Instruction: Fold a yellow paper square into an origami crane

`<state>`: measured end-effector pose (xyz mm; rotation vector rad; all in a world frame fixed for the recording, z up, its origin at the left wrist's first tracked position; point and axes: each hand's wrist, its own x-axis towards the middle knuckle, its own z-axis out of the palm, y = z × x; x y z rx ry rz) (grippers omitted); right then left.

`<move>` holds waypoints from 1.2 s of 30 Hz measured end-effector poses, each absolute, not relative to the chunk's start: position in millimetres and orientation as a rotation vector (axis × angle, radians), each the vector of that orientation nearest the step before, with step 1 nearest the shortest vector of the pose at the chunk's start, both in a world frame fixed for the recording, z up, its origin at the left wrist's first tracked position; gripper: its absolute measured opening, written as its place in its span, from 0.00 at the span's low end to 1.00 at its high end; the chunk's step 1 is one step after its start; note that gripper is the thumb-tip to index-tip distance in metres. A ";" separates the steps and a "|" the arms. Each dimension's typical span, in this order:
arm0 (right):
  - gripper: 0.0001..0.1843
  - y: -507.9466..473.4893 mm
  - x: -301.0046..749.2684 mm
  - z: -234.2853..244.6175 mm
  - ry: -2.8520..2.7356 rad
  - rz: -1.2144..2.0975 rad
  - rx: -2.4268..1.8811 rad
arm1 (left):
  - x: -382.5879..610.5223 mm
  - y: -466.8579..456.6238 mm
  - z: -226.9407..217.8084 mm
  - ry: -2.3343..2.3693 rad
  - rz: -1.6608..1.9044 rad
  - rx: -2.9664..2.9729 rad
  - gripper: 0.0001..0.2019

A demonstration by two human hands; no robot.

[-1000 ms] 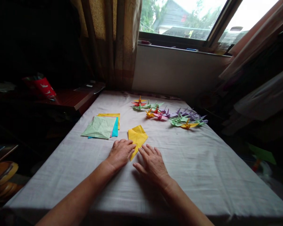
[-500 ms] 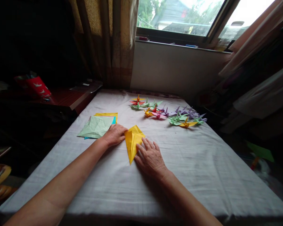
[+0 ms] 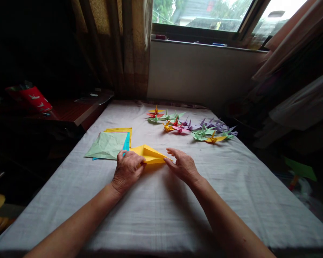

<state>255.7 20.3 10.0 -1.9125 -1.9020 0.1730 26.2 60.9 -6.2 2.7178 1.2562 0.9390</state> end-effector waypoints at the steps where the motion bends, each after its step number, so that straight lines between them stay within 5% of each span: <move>1: 0.20 24.1 256.6 11.5 -1.895 0.197 -1.935 | 28.4 56.6 -5.7 1.218 0.949 2.742 0.05; 13: 0.08 63.2 251.9 1.6 -2.074 0.217 -1.987 | 36.7 40.7 -17.3 0.837 0.638 2.702 0.04; 22: 0.05 74.8 257.2 -22.2 -1.811 0.159 -1.925 | 32.9 43.6 -14.1 0.824 0.312 2.605 0.14; 36: 0.12 -10.0 244.7 -4.4 -2.157 0.175 -1.397 | 51.1 36.4 -17.6 1.113 0.318 2.831 0.27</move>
